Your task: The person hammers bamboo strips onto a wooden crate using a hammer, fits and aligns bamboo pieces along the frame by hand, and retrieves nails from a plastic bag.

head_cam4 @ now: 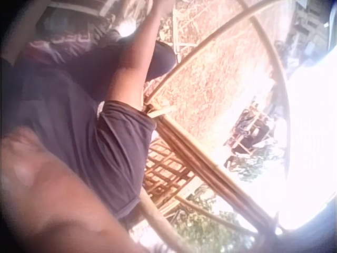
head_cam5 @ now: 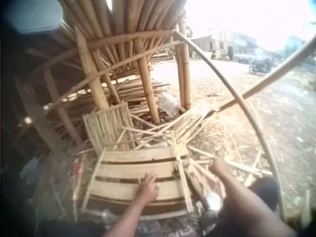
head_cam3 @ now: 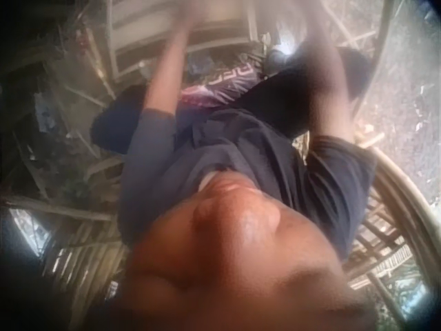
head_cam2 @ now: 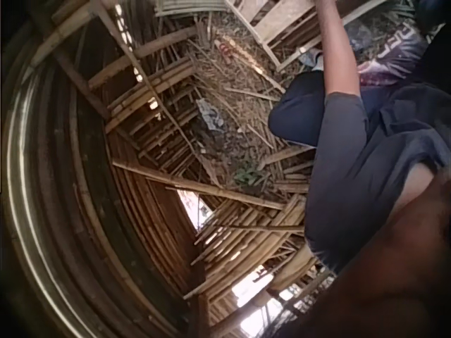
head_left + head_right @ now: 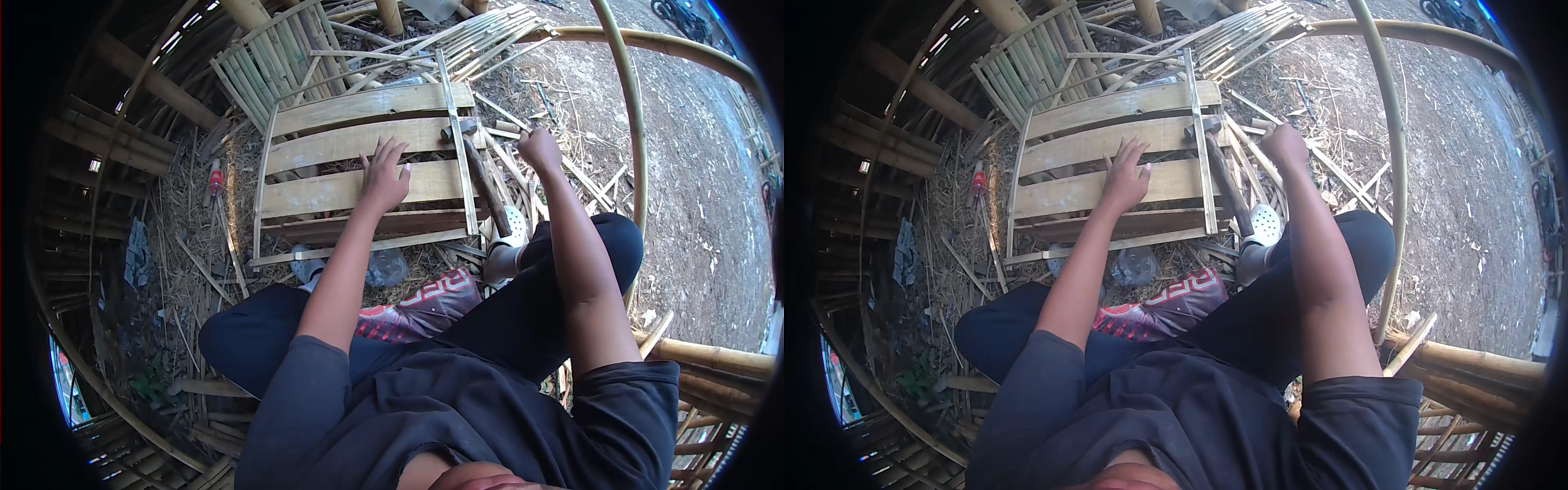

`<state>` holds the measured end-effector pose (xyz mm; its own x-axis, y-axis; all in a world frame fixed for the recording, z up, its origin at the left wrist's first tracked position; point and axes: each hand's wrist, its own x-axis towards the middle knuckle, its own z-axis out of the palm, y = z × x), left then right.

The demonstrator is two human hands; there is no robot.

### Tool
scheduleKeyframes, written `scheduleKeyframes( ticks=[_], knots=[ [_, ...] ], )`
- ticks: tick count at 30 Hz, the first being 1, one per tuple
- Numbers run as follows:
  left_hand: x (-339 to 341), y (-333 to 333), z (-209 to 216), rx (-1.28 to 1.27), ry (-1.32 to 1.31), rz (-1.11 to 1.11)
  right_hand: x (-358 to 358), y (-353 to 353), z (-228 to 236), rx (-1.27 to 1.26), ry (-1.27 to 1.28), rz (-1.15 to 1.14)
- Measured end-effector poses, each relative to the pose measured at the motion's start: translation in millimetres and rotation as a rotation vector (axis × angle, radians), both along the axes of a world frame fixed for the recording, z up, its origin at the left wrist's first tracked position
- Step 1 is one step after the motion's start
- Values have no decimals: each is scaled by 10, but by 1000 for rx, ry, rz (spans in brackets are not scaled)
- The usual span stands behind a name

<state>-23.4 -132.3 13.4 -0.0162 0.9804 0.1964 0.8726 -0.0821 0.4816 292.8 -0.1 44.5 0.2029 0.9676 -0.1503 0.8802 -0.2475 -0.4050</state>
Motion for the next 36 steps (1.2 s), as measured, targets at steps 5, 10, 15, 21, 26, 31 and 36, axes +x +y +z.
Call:
scheduleKeyframes(
  ticks=[5, 10, 15, 21, 26, 31, 36],
  knots=[
    [406, 229, -417, -34, 220, 71, 1038, 18, -1441, -274, -52, -123],
    [396, 216, -330, -39, 214, 83, 1082, 185, -2063, -664, -22, -79],
    [384, 178, -286, -35, 256, 96, 793, 211, -2688, -545, -88, 28],
    [311, 131, -285, -58, 278, 114, 641, -7, -3026, -356, -109, -625],
    [427, 206, -241, -92, 289, 85, 892, -123, -3045, -577, -346, -452],
    [446, 236, -229, -104, 256, 84, 947, -177, -2939, -609, -419, -483],
    [451, 243, -217, -105, 253, 80, 998, -195, -3000, -574, -446, -334]
  ],
)
